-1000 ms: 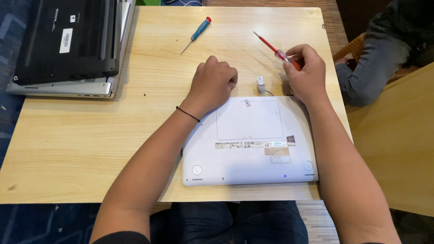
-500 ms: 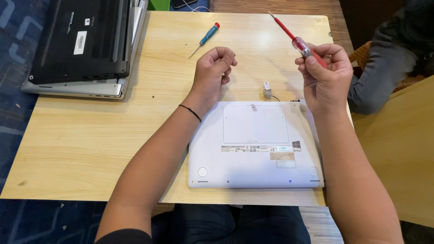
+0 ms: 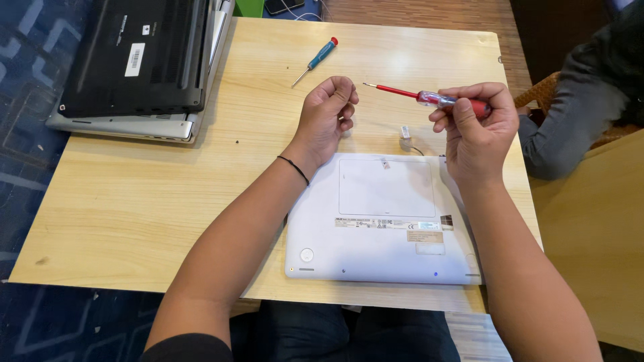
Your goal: The person disassembles a white laptop by removing the back cover and a small internal panel. They use a red screwdriver to unscrew components and disconnect cables. The person then reassembles the laptop by reconnecting cables, replacing the back cover, and securing it with screws.
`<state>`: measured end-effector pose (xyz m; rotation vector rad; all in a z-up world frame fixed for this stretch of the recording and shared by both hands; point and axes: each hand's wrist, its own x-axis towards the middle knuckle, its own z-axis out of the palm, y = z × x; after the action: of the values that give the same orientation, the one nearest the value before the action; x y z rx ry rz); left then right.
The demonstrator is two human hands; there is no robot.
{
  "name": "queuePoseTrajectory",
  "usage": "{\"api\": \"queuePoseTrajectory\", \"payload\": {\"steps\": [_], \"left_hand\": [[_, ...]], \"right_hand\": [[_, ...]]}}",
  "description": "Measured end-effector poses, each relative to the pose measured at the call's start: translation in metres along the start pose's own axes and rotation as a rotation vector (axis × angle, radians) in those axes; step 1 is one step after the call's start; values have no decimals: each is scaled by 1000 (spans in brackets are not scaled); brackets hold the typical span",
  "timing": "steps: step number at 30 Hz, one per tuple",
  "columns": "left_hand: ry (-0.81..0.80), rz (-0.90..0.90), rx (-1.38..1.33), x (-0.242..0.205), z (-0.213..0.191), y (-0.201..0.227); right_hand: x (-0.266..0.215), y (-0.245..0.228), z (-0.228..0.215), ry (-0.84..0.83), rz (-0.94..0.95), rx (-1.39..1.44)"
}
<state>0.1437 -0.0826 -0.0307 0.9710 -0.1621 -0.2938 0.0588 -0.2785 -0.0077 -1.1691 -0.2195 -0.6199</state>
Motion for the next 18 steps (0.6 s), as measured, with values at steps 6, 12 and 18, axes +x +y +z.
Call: {"api": "queuePoseTrajectory", "payload": {"steps": [6,12,18], "left_hand": [[-5,5,15,0,0,-2],[-12,20,47,1,0,-4],[-17,25,53,0,1,-3]], "right_hand": [[-1,0,0,-33,-49,-52],[-2,-1,2,-57,-59,-89],[-2,0,1,-55,-35,-74]]}}
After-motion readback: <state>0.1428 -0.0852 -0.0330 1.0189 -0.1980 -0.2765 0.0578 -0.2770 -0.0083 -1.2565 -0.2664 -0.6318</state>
